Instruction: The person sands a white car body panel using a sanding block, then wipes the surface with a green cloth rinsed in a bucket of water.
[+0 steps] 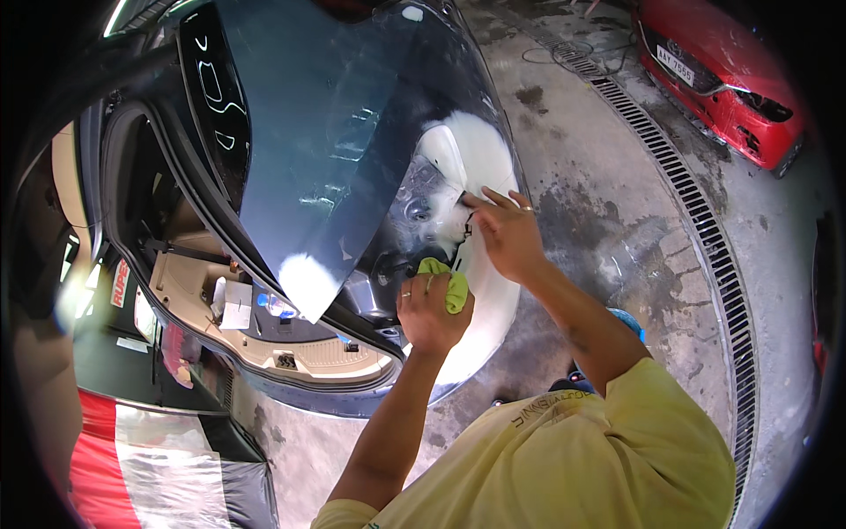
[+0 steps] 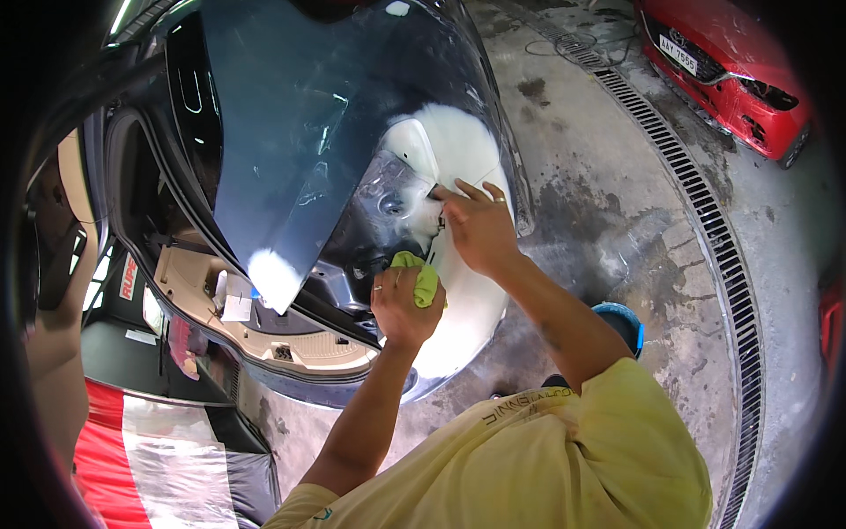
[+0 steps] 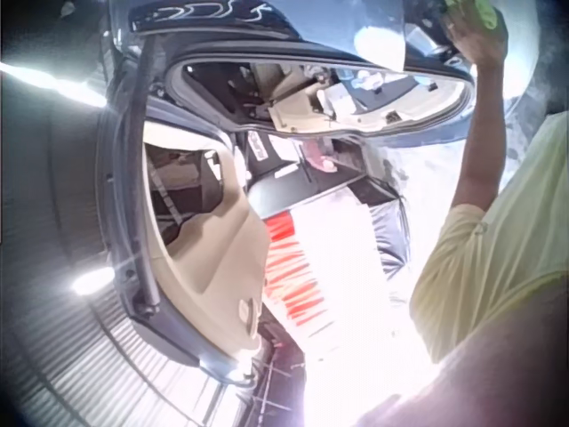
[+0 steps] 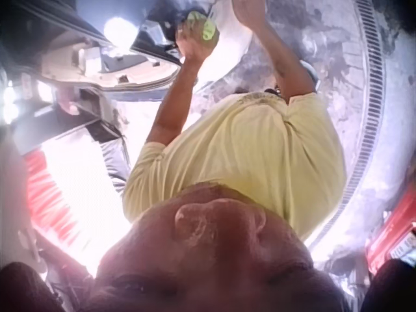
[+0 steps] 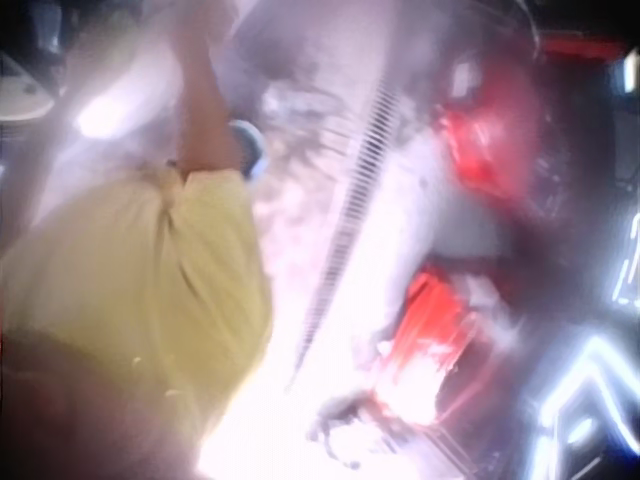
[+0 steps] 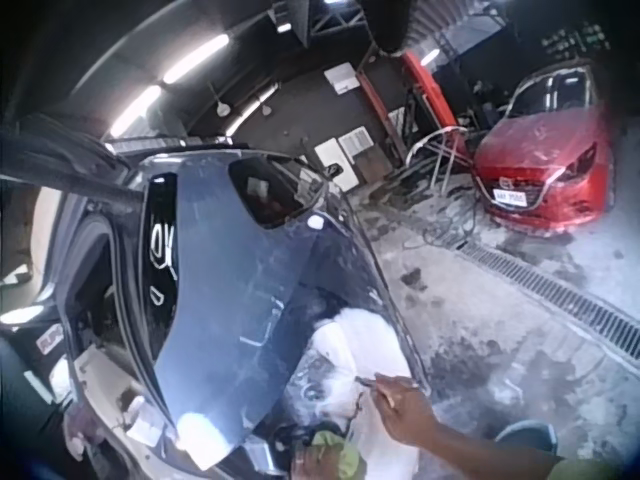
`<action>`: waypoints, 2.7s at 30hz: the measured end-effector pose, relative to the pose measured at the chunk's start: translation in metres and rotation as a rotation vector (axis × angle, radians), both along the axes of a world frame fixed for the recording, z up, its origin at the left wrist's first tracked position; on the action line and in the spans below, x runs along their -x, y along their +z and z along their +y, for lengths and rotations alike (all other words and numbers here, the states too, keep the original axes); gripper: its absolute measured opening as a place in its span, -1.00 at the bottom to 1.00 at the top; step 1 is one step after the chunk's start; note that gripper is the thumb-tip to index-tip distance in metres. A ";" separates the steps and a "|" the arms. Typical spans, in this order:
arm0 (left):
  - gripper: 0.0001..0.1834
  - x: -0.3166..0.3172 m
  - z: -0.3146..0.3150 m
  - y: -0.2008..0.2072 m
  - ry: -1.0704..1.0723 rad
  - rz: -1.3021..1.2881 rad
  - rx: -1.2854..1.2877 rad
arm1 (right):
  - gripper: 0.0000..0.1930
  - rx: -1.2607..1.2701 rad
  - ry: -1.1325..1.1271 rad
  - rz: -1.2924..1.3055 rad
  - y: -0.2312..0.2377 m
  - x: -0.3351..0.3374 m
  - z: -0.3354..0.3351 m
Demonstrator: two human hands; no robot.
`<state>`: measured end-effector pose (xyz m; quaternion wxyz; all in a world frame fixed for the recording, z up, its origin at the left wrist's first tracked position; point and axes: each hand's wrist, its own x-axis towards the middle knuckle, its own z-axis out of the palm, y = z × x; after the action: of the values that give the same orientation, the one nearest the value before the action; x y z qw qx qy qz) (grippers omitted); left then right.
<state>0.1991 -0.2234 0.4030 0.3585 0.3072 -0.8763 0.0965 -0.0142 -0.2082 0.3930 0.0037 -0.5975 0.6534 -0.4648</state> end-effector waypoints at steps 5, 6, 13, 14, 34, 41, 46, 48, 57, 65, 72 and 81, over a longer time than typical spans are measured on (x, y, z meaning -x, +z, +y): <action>-0.63 0.004 -0.001 -0.001 -0.009 0.004 -0.012 | -0.72 0.239 -0.192 -0.927 -0.016 0.031 0.016; -0.63 0.005 -0.001 0.000 -0.018 0.006 -0.015 | -0.74 0.209 -0.223 -1.038 -0.025 0.041 0.021; -0.23 0.086 0.010 0.109 -0.185 -0.227 0.193 | -0.82 0.313 -0.112 -1.642 -0.073 0.065 0.067; -0.20 0.108 -0.002 0.139 -0.169 -0.250 0.378 | -0.83 0.241 -0.089 -1.650 -0.074 0.066 0.075; -0.71 0.138 -0.107 0.303 0.197 -0.581 0.404 | -0.23 0.389 -0.169 -0.216 0.050 -0.009 -0.058; -0.72 0.124 -0.112 0.295 0.121 -0.464 0.500 | -0.51 0.354 -0.205 -0.523 0.059 -0.062 -0.067; -0.67 0.126 -0.114 0.291 0.159 -0.441 0.443 | -0.49 0.330 0.194 -0.900 0.071 -0.051 -0.050; -0.64 0.128 -0.114 0.294 0.199 -0.437 0.378 | -0.48 0.436 0.055 -0.512 0.056 -0.055 -0.051; -0.59 0.128 -0.116 0.295 0.193 -0.433 0.363 | -0.44 0.319 0.118 -0.696 0.076 -0.056 -0.044; -0.61 0.133 -0.115 0.293 0.200 -0.442 0.311 | -0.46 0.352 0.133 -0.634 0.081 -0.042 -0.036; -0.57 0.128 -0.118 0.293 0.181 -0.422 0.314 | -0.44 0.483 0.040 -0.789 0.045 -0.015 -0.031; -0.61 0.130 -0.114 0.295 0.218 -0.462 0.266 | -0.45 0.360 0.077 -0.342 0.054 -0.043 -0.039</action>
<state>0.0693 -0.3370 0.6975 0.1739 0.3199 -0.8760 0.3163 0.0289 -0.2469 0.4474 0.0254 -0.5257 0.5268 -0.6674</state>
